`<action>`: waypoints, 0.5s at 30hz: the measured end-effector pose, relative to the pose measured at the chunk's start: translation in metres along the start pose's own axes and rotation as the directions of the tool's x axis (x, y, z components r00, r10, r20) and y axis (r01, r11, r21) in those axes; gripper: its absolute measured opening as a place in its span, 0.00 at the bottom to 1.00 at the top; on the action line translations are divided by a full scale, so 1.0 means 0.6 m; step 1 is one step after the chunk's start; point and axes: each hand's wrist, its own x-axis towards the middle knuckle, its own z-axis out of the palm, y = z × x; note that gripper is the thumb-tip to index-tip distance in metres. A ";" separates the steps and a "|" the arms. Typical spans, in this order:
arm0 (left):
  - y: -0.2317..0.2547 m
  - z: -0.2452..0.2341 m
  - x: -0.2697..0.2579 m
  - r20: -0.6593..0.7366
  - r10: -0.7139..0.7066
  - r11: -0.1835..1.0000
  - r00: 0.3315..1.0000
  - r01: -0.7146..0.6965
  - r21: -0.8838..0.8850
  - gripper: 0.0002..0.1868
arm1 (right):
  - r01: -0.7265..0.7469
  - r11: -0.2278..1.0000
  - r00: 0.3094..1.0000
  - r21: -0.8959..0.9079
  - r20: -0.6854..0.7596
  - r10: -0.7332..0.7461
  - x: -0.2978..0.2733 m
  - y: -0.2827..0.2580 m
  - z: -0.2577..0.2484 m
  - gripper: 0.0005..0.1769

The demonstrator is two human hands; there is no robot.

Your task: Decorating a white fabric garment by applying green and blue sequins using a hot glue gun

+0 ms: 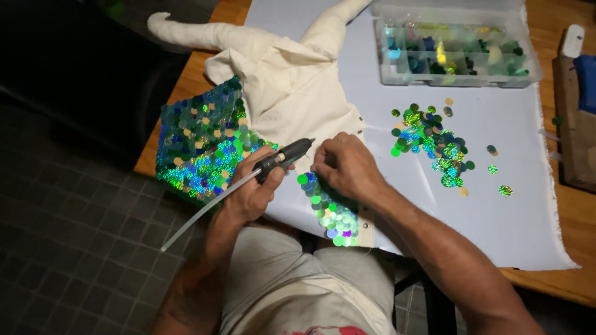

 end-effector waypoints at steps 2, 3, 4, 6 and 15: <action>0.001 -0.001 0.003 0.003 0.008 1.000 1.000 -0.008 -0.007 0.25 | 0.017 1.000 1.000 -0.025 -0.002 -0.017 0.000 -0.003 -0.002 0.09; 0.001 0.000 0.001 0.002 0.007 1.000 1.000 -0.007 -0.011 0.25 | 0.037 0.998 0.999 -0.045 0.005 -0.036 -0.003 -0.004 -0.001 0.10; 0.003 -0.001 -0.001 0.006 0.008 1.000 1.000 -0.008 -0.016 0.25 | 0.031 0.998 1.000 -0.047 0.003 -0.030 -0.004 -0.007 0.000 0.10; 0.006 -0.001 0.001 0.007 0.023 1.000 1.000 -0.023 0.005 0.24 | 0.017 0.999 1.000 -0.039 -0.025 -0.018 -0.005 -0.010 -0.002 0.09; 0.004 0.002 0.003 0.018 0.025 1.000 1.000 -0.025 -0.013 0.27 | -0.194 0.978 0.912 0.079 -0.352 0.209 0.038 0.136 -0.165 0.06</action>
